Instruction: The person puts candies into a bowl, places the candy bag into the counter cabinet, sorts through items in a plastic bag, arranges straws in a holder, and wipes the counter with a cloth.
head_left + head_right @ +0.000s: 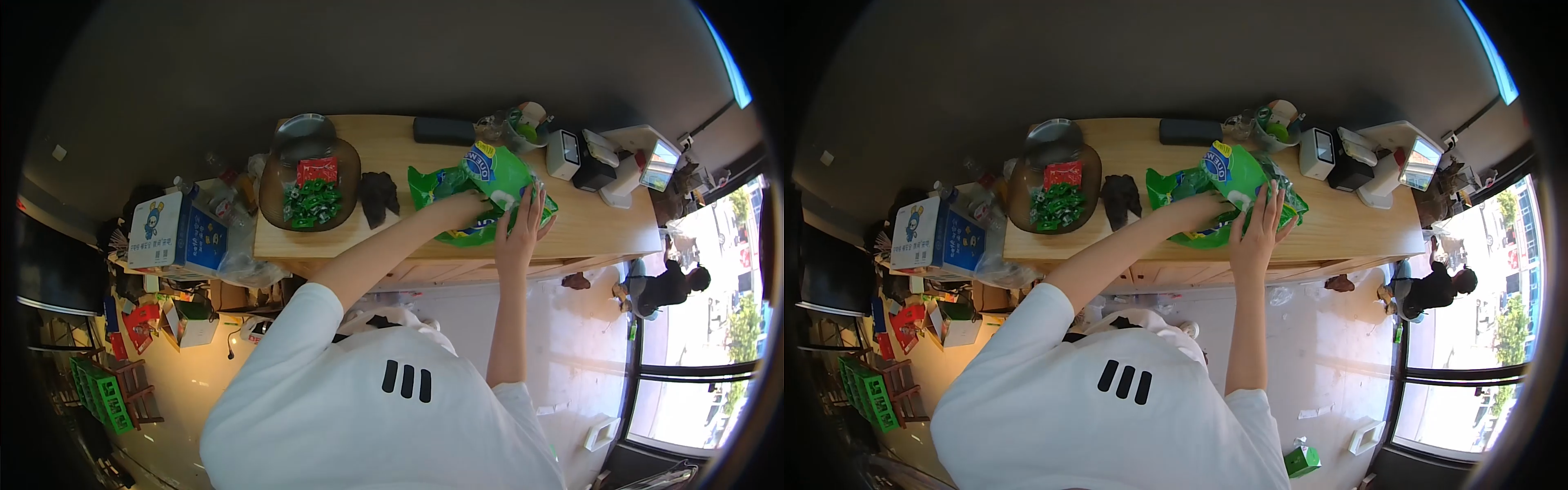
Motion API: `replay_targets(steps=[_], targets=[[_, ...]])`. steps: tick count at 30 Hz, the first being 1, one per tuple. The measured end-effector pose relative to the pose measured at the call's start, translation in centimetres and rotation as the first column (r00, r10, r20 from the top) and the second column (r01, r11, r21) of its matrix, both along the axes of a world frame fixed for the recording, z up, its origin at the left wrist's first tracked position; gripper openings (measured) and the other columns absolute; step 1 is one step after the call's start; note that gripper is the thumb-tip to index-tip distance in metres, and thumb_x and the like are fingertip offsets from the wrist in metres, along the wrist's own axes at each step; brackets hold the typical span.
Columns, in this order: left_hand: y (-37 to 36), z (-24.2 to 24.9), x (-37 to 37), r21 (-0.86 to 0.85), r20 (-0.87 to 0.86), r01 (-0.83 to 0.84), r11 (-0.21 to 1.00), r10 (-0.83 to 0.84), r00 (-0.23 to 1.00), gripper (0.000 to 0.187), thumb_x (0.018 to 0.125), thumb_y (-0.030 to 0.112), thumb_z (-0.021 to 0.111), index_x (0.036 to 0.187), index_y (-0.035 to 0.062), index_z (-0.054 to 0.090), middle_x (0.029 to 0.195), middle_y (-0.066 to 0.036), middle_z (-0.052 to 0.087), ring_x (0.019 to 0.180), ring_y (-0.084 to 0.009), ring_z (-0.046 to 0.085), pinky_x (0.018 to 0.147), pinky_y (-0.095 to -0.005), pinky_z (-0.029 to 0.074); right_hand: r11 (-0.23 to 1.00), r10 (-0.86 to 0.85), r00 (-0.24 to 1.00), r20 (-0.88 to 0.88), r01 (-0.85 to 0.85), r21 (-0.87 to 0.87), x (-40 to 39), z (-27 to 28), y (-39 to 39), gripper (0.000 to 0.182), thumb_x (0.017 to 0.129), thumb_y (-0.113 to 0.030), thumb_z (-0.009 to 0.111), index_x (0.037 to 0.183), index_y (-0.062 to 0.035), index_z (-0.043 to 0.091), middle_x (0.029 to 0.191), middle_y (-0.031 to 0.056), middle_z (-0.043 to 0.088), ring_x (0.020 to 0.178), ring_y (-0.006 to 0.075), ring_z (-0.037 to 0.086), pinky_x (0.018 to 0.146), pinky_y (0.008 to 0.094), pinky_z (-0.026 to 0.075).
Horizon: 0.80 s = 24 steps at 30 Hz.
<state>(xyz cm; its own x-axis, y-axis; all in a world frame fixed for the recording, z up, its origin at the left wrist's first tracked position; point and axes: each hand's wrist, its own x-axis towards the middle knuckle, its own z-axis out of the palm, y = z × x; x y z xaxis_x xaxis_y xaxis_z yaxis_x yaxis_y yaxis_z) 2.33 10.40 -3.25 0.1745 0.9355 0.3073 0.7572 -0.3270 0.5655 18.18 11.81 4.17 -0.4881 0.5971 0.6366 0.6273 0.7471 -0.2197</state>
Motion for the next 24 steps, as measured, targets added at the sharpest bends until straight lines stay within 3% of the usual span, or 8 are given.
replay_targets(steps=[8,24], targets=[[7.0,1.2,1.7,-0.166,-0.031,0.029,0.986,-0.035,0.999,0.03,0.079,0.002,0.057,0.108,0.0061,0.06,0.113,-0.015,0.056,0.1,-0.0324,0.056,0.083,-0.0372,0.046,0.997,0.083,0.994,0.069,-0.083,-0.013,0.3,1.4,-0.9,0.056,0.085,-0.01,0.047,0.138,-0.0023,0.031,0.142,0.0122,0.031,0.137,0.0279,0.022,0.108,0.0557,0.006],[4.7,1.3,0.3,-0.252,-0.037,-0.026,0.967,0.017,0.999,0.027,0.076,-0.001,0.058,0.101,0.006,0.065,0.116,-0.015,0.055,0.097,-0.0336,0.057,0.08,-0.0373,0.047,0.993,0.098,0.995,-0.018,-0.098,-0.065,-0.2,0.4,0.0,0.055,0.087,-0.01,0.046,0.139,-0.0031,0.031,0.144,0.0109,0.029,0.136,0.0274,0.023,0.11,0.0533,0.005]])
